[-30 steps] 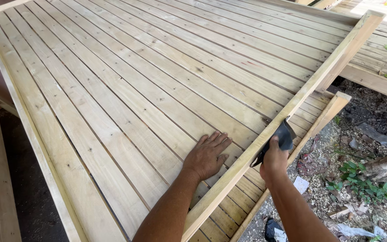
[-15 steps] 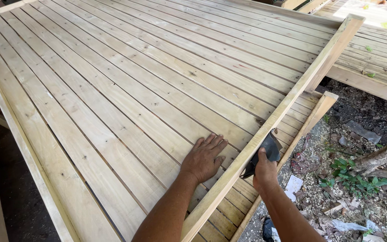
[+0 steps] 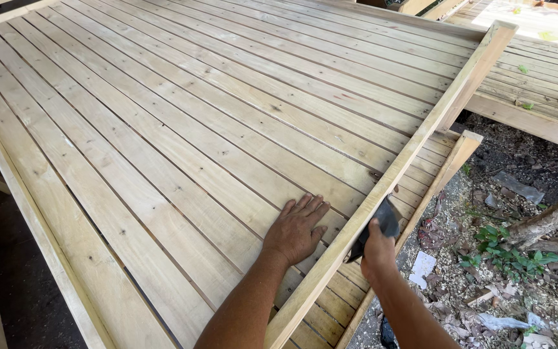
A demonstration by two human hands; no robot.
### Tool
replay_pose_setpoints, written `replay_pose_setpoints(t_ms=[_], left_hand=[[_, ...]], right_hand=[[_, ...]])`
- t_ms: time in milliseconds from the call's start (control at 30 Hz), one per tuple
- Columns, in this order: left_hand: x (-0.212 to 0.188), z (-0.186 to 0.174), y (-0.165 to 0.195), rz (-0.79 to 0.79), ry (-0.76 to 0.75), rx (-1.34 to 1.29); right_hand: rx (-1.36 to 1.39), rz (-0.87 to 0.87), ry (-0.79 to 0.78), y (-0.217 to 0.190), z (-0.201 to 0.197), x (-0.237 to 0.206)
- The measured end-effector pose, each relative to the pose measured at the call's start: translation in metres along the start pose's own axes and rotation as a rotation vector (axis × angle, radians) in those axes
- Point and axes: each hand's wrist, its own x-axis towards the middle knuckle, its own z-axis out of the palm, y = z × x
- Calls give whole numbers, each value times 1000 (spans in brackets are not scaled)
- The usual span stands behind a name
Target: The person sands a slatted wooden furniture panel, rubbing a sanding block by hand along the frame edges and rail, steadying the panel with the other hand. They work their way around the frame, sanding different sides and edges of the wooden structure.
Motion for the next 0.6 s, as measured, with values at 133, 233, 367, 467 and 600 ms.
replay_pose_setpoints(t_ms=[133, 233, 367, 467, 600], left_hand=[[-1, -3, 0, 12, 0, 7], [-2, -4, -1, 11, 7, -9], [-1, 0, -3, 28, 23, -4], [0, 5, -5, 50, 7, 44], [11, 6, -6, 88, 24, 111]], right_hand=[[-122, -107, -50, 20, -6, -22], [-12, -35, -27, 14, 0, -17], [140, -15, -10, 2, 11, -1], [-27, 27, 91, 17, 13, -14], [190, -156, -107, 14, 15, -15]])
